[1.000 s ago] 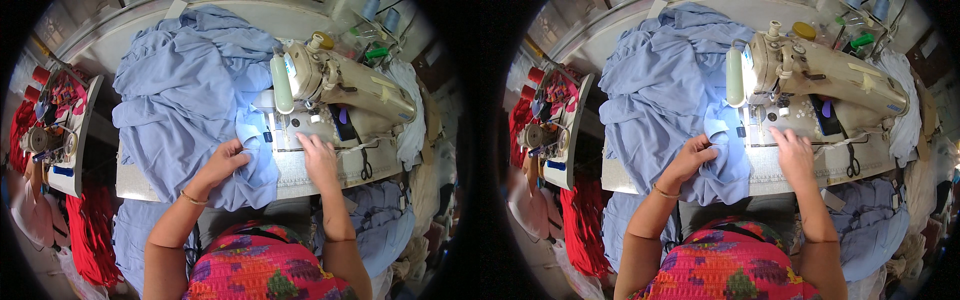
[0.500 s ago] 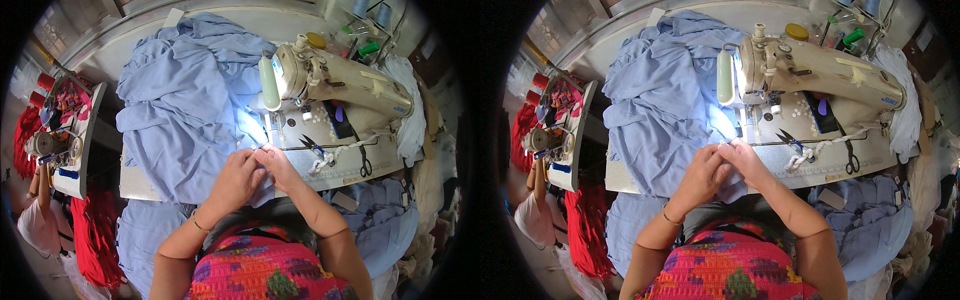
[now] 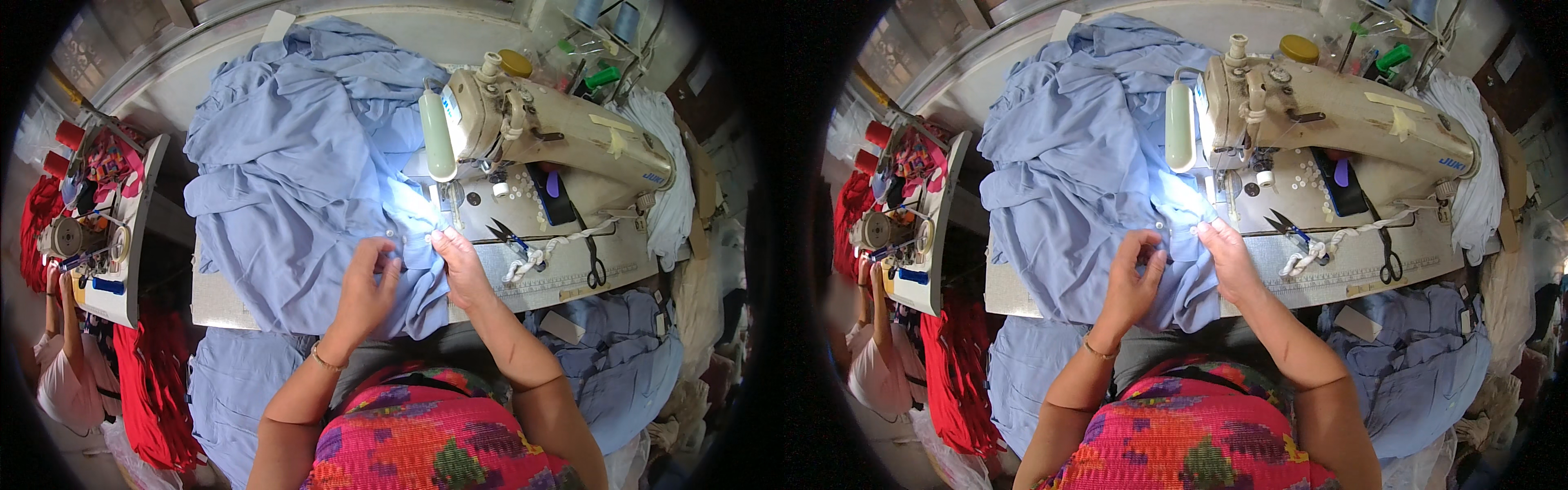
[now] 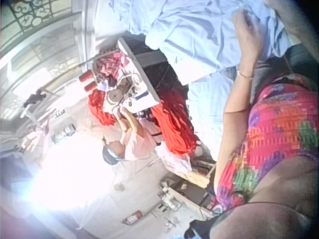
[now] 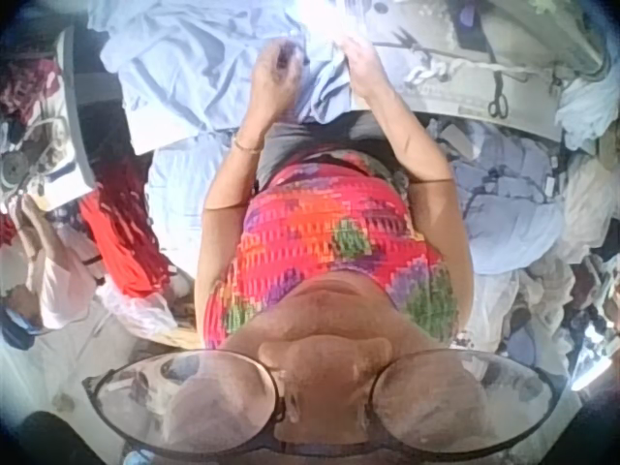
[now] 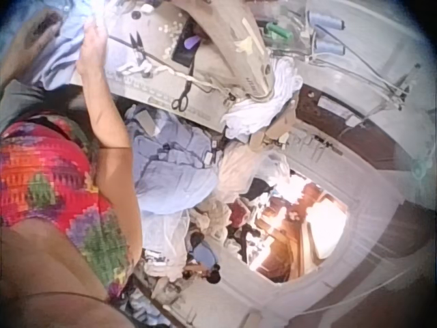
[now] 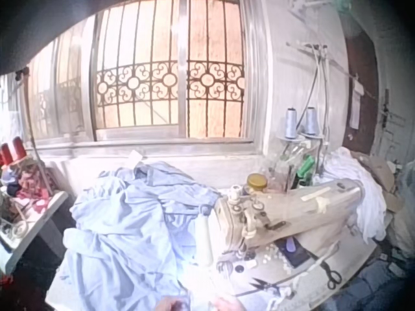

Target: The person picks up a light blue shirt, uses small snips to trim loose threads from the cuff and collar areas, and turns the shirt over to check different sections.

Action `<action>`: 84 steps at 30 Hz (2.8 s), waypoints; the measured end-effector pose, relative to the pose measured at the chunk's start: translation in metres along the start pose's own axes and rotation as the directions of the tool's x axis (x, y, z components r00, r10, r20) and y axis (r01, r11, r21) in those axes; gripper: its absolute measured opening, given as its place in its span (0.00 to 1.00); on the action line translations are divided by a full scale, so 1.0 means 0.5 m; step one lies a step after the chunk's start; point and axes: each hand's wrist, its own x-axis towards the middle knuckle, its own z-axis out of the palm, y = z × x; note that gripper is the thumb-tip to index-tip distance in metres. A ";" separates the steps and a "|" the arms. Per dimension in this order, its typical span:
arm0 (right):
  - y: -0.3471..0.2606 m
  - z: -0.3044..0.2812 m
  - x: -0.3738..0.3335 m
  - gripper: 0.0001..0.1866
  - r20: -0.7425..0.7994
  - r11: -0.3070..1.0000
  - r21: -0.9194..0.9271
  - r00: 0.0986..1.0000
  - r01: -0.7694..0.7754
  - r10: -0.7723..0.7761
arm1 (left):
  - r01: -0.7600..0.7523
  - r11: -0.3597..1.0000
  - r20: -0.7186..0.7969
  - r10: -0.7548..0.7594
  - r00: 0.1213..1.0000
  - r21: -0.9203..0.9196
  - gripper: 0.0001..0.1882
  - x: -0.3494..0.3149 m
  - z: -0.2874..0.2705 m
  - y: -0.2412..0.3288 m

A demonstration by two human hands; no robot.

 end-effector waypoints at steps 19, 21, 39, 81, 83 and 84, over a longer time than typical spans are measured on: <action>-0.018 0.020 0.003 0.25 -0.011 0.970 -0.240 0.999 0.046 -0.050 | -0.011 1.000 0.033 0.012 0.999 -0.025 0.14 0.012 -0.003 -0.020; -0.020 0.023 0.003 0.25 -0.001 0.977 -0.209 0.999 0.040 -0.041 | -0.032 0.999 0.018 0.032 0.999 -0.003 0.14 0.014 -0.003 -0.018; -0.019 0.059 -0.004 0.19 0.081 0.823 -0.513 0.968 0.244 -0.237 | -0.271 0.946 0.230 0.228 0.946 0.179 0.46 0.010 -0.008 0.009; -0.084 0.015 0.010 0.09 0.501 -0.123 -0.865 0.820 0.487 -0.278 | 0.619 0.251 0.368 -0.620 0.694 -0.745 0.23 0.034 -0.055 -0.032; -0.086 0.018 0.009 0.09 0.494 -0.134 -0.869 0.827 0.476 -0.268 | 0.612 0.255 0.360 -0.619 0.698 -0.749 0.23 0.035 -0.054 -0.029; -0.086 0.019 0.008 0.09 0.491 -0.140 -0.871 0.830 0.470 -0.264 | 0.607 0.257 0.356 -0.616 0.703 -0.752 0.23 0.034 -0.054 -0.029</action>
